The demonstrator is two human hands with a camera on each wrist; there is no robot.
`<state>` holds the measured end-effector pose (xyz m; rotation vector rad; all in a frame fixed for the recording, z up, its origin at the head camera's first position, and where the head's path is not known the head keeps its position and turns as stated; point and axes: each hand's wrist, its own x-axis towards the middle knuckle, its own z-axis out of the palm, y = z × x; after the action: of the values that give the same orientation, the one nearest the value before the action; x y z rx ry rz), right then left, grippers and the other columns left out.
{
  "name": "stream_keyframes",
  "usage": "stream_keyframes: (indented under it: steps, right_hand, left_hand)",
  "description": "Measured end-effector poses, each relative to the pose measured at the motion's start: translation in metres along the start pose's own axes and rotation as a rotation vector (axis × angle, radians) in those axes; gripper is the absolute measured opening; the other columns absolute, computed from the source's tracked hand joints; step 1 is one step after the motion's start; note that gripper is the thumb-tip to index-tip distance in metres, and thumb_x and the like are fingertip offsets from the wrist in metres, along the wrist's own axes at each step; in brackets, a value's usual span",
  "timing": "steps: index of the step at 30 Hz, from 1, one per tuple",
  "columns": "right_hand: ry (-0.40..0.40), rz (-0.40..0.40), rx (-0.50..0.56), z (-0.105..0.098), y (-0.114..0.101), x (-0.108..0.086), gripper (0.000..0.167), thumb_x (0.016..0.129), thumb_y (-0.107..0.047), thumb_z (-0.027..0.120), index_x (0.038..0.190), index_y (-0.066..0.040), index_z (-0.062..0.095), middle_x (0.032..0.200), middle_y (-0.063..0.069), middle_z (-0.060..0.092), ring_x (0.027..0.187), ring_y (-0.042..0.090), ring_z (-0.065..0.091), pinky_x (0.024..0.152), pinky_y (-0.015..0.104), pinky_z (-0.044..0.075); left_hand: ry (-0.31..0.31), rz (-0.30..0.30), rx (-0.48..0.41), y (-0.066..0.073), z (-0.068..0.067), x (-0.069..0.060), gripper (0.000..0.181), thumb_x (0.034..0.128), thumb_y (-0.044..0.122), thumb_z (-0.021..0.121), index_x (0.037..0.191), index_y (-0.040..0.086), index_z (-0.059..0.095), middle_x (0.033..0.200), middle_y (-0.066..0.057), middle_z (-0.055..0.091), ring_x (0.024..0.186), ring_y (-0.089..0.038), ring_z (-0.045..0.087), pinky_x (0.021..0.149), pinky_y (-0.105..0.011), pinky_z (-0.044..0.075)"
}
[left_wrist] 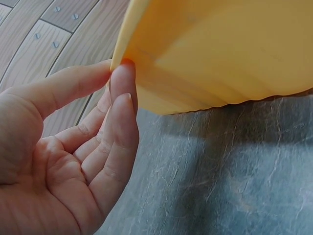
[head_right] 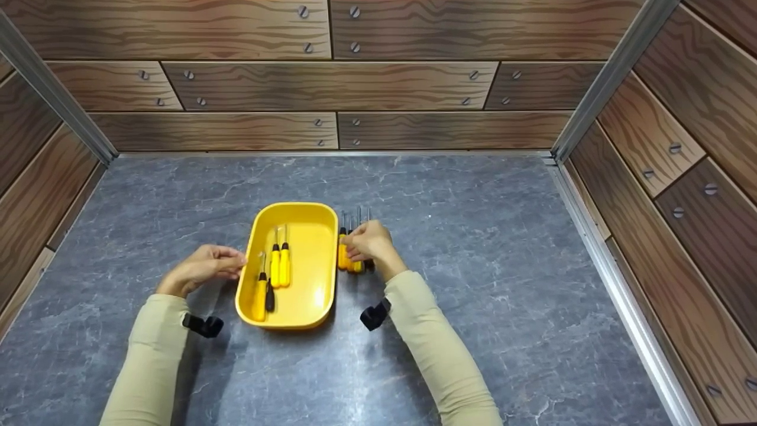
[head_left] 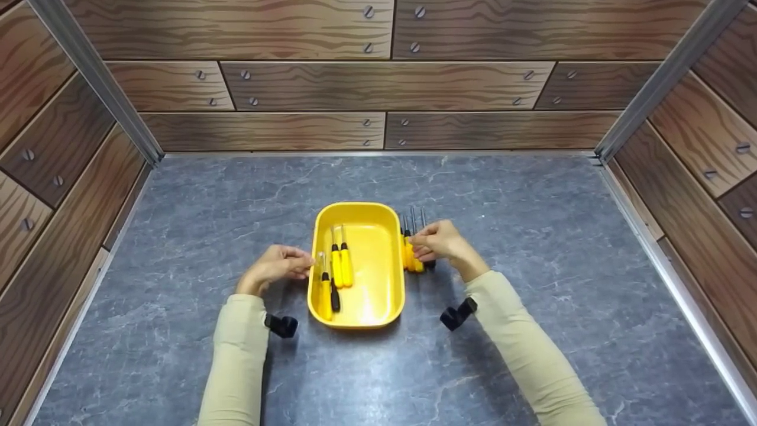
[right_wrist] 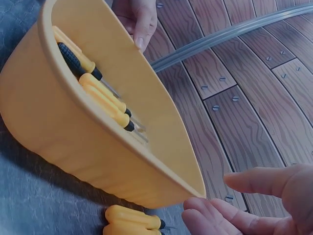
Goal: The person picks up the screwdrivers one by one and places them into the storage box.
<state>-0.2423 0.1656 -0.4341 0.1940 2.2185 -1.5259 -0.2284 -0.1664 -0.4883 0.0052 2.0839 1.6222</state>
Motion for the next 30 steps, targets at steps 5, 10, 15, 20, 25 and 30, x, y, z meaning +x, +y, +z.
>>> stream_keyframes:
  steps: [5, 10, 15, 20, 25, 30]
  right_hand:
    - [0.010, 0.026, -0.010, -0.005, 0.002, 0.002, 0.031, 0.090, -0.009, 0.064, 0.109, 0.015, 0.060, 0.065, 0.001, 0.065, 0.056, 0.008, 0.065, 0.068, 0.027, 0.063]
    - [0.023, 0.062, -0.028, -0.009, 0.006, 0.005, 0.031, 0.090, -0.008, 0.064, 0.112, 0.014, 0.060, 0.062, 0.000, 0.066, 0.055, 0.008, 0.064, 0.064, 0.025, 0.062]
    - [0.038, 0.083, -0.032, -0.013, 0.011, 0.008, 0.027, 0.090, -0.006, 0.063, 0.109, 0.013, 0.061, 0.060, 0.001, 0.065, 0.052, 0.007, 0.063, 0.062, 0.025, 0.062]
    - [0.052, 0.108, -0.041, -0.018, 0.016, 0.012, 0.027, 0.089, -0.006, 0.064, 0.108, 0.013, 0.061, 0.059, 0.001, 0.065, 0.050, 0.007, 0.062, 0.060, 0.025, 0.061]
    - [0.060, 0.121, -0.037, -0.020, 0.019, 0.013, 0.031, 0.089, -0.005, 0.063, 0.113, 0.014, 0.059, 0.057, 0.001, 0.064, 0.049, 0.007, 0.062, 0.061, 0.026, 0.062]
    - [0.092, 0.144, -0.054, -0.021, 0.023, 0.016, 0.030, 0.088, -0.005, 0.065, 0.110, 0.014, 0.060, 0.054, 0.000, 0.062, 0.046, 0.006, 0.061, 0.058, 0.024, 0.061]
  left_hand:
    - [0.003, 0.000, -0.013, 0.001, 0.000, 0.000, 0.035, 0.0914, 0.010, 0.063, 0.116, -0.015, 0.059, 0.071, 0.007, 0.066, 0.067, -0.004, 0.063, 0.072, -0.021, 0.060]
    - [0.000, 0.001, -0.013, 0.000, 0.000, 0.001, 0.035, 0.0915, 0.010, 0.063, 0.116, -0.015, 0.059, 0.071, 0.007, 0.066, 0.067, -0.004, 0.063, 0.071, -0.020, 0.060]
    - [-0.002, -0.001, 0.001, -0.001, 0.000, 0.001, 0.035, 0.0917, 0.011, 0.062, 0.115, -0.015, 0.060, 0.071, 0.008, 0.067, 0.067, -0.004, 0.064, 0.072, -0.021, 0.060]
    - [-0.004, 0.010, 0.005, -0.001, -0.001, 0.001, 0.034, 0.0921, 0.010, 0.062, 0.115, -0.015, 0.059, 0.072, 0.008, 0.067, 0.068, -0.004, 0.064, 0.073, -0.023, 0.061]
    - [-0.002, 0.014, 0.000, -0.002, -0.001, 0.001, 0.034, 0.0921, 0.010, 0.062, 0.115, -0.016, 0.060, 0.072, 0.007, 0.068, 0.067, -0.005, 0.064, 0.072, -0.022, 0.061]
    - [0.002, 0.007, -0.003, -0.001, 0.000, 0.002, 0.034, 0.0918, 0.009, 0.062, 0.115, -0.015, 0.059, 0.071, 0.007, 0.067, 0.067, -0.005, 0.064, 0.071, -0.021, 0.060]
